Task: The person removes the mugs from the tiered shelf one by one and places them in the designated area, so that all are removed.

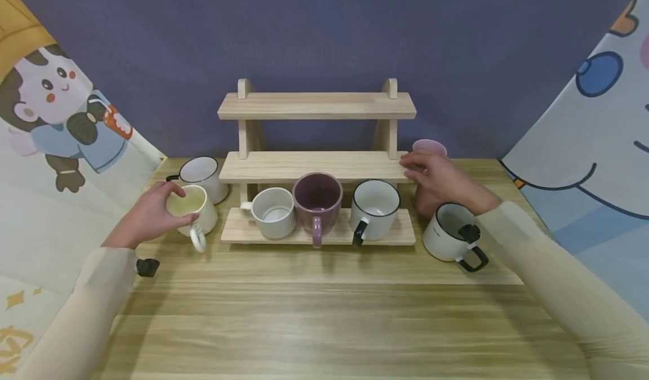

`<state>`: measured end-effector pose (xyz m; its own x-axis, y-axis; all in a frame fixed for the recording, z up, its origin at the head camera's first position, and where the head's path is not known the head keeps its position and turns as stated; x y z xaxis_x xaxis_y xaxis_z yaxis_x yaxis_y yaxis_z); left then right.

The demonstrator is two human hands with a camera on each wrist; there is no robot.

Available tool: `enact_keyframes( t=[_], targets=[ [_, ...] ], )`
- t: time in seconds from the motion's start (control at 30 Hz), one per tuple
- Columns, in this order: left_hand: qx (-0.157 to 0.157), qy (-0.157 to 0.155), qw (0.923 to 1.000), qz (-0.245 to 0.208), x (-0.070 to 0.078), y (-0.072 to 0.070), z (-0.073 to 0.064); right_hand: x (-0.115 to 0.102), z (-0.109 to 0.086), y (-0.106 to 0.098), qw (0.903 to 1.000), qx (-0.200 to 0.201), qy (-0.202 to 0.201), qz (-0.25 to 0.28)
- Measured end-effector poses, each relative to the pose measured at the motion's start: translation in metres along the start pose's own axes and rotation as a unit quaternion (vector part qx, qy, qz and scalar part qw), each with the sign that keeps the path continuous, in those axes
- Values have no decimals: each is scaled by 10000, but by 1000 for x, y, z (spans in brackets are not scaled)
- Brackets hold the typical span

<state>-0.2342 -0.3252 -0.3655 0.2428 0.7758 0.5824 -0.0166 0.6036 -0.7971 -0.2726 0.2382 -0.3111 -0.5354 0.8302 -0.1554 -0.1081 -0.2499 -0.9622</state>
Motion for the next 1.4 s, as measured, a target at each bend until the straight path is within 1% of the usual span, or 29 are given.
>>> enact_keyframes(
  t=[0.2,0.43,0.57,0.7,0.93,1.27,1.4],
  targets=[
    [22,32,10000,-15,-2,0,4,-1,0,0,10000,-65,4,32],
    [-41,-65,9999,-77,-3,0,8,0,0,-1,10000,-47,21,25],
    [-51,-74,9999,-111,-4,0,12,-1,1,-2,10000,-46,2,62],
    [-26,-18,9999,-132,-5,1,17,-1,0,-2,9999,-60,-6,95],
    [-36,-53,9998,-173,-5,2,25,0,0,-1,9999,-63,-3,100],
    [-26,188,9993,-313,-6,4,38,2,1,1,9999,-44,-49,131],
    [-45,166,9992,-360,-6,4,40,2,1,2,9998,-92,-10,172]
  ],
)
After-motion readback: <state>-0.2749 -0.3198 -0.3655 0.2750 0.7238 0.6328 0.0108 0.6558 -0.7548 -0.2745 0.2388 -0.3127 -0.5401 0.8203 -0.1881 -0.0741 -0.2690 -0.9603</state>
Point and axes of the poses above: each hand's wrist, its own z-axis towards the middle knuckle, its own y-axis out of the palm, x = y × z, the point moved 2 cm from there along z, towards the middle knuckle, and after that the axes turned 15 degrees about -z, right-handed, at the moved point
